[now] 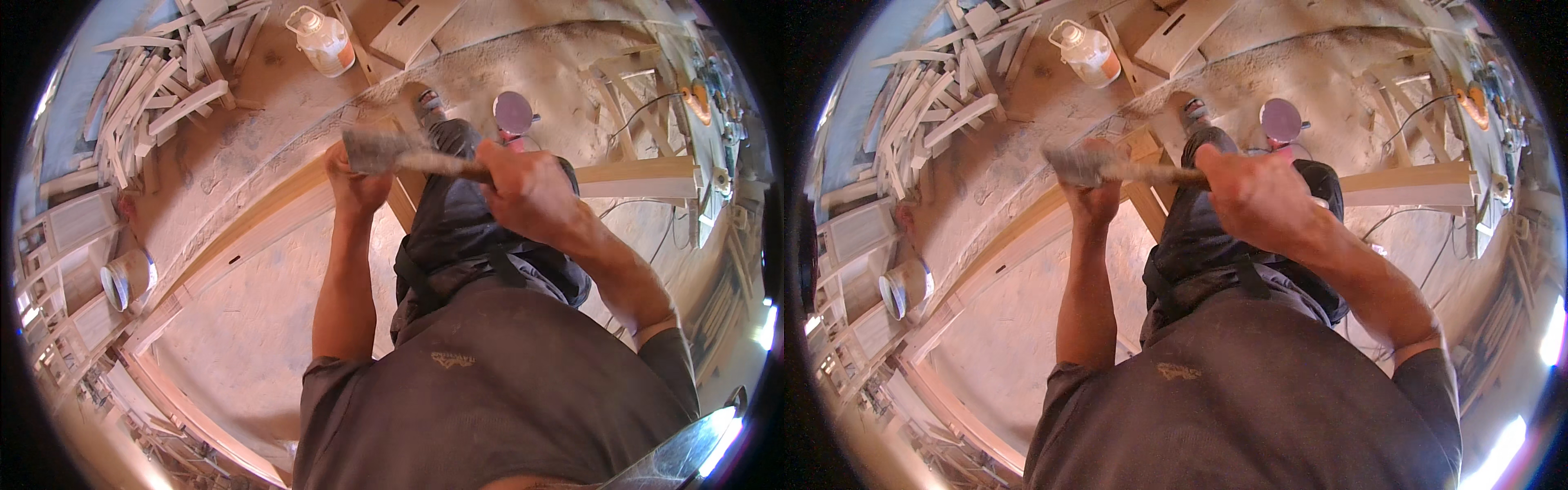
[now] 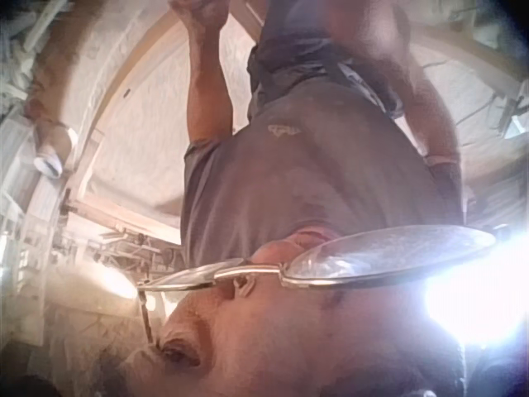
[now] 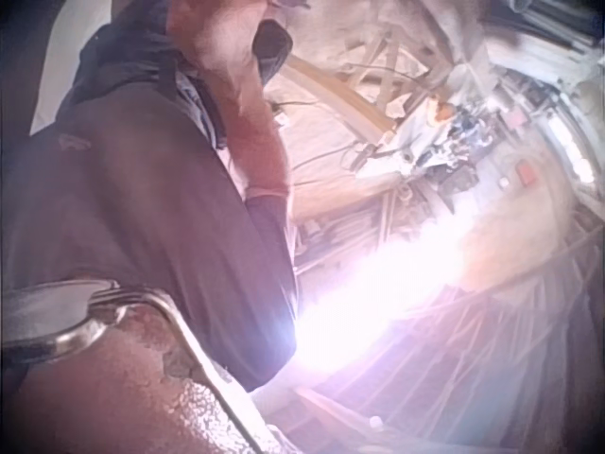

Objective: The person chisels a wooden joint using a chisel and a hammer, striking the chisel head repeatedly to remove wood material.

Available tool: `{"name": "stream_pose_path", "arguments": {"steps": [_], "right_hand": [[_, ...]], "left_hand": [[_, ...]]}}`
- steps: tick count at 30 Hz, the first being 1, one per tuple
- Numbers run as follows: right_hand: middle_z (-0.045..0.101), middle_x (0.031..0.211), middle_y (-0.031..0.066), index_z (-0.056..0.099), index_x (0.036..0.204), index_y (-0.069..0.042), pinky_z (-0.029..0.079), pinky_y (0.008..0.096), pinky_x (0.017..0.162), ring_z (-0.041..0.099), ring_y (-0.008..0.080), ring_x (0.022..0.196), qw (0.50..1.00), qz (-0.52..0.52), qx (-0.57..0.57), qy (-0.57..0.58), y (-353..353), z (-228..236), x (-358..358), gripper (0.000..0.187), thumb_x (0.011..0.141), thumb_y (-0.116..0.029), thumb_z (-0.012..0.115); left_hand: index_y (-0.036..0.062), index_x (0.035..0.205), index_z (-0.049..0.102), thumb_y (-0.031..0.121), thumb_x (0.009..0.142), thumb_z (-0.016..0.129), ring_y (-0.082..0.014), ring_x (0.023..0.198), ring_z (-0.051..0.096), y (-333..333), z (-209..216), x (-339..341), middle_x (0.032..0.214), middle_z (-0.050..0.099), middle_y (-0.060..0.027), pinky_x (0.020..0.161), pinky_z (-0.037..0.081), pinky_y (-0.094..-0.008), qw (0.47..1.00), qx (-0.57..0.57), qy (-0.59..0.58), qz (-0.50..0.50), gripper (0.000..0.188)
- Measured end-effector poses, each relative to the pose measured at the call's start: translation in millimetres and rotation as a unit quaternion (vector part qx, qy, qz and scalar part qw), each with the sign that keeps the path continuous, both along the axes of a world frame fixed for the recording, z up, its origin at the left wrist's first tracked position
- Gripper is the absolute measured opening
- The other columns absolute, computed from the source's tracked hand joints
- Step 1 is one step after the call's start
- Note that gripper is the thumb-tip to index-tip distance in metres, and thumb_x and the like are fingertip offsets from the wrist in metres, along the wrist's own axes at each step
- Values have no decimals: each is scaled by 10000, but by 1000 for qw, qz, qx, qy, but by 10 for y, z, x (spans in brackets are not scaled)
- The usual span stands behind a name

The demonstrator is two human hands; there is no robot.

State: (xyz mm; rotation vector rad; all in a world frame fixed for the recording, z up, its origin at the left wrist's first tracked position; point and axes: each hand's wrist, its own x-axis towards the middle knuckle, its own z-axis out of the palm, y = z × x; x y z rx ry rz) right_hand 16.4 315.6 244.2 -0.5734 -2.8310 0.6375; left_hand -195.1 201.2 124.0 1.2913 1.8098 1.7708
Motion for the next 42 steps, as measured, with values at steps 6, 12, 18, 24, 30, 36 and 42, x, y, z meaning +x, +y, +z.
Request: {"name": "stream_pose_path", "arguments": {"steps": [6, 12, 18, 24, 30, 36, 42], "right_hand": [[588, 644, 84, 597, 947, -46, 463, 406, 537, 614, 279, 594, 987, -147, -65, 10, -47, 735, -166, 204, 833, -138, 739], [498, 673, 54, 560, 813, -57, 473, 378, 701, 478, 171, 619, 845, -140, 55, 514, 213, 1689, -59, 139, 924, -119, 503], [660, 718, 214, 569, 1072, -66, 520, 537, 609, 676, 416, 717, 992, -17, 21, -121, -113, 130, 23, 290, 830, -175, 685], [638, 646, 119, 636, 909, -44, 505, 389, 525, 647, 236, 576, 976, -175, 14, 127, -242, 1143, -115, 159, 872, -168, 728], [521, 634, 50, 573, 862, -39, 461, 376, 569, 514, 162, 508, 846, -90, -153, 502, -80, 1508, -132, 86, 931, -42, 625], [585, 679, 30, 560, 950, -17, 426, 248, 432, 539, 94, 496, 833, -334, -376, 228, -131, 267, 395, 173, 890, -38, 721], [542, 633, 47, 513, 894, -43, 407, 272, 383, 523, 137, 427, 717, -448, -534, 24, -330, -562, 599, 231, 811, -55, 729]], "left_hand": [[65, 713, 603, 12, 822, 759, -53, 635, 545, 50, 113, 59, 661, 591, 27, 574, 450, -253, 973, -29, -228, -1, 197], [80, 656, 525, 16, 828, 752, -61, 564, 438, 27, 52, 82, 587, 494, 37, 517, 387, -274, 994, 15, -108, -8, 292], [73, 666, 536, 44, 825, 753, -61, 581, 462, 106, -86, 132, 600, 532, 22, 526, 402, -276, 995, 55, -83, 19, 271], [54, 676, 565, 55, 810, 753, -56, 591, 471, 14, -67, 4, 612, 536, 25, 531, 406, -277, 995, -12, -98, 14, 232], [56, 649, 563, 28, 785, 729, -72, 554, 517, 104, -69, -477, 584, 543, 5, 513, 399, -262, 922, 14, -378, 81, 217], [52, 717, 619, -25, 782, 729, -103, 545, 544, -140, 801, -288, 635, 601, -22, 500, 406, -245, 955, 83, -213, -190, 149], [-3, 1209, 582, -22, 850, 678, -220, 928, 575, -267, 472, -734, 938, 590, -110, 785, 522, -409, 939, 105, -325, 37, 372]]}}
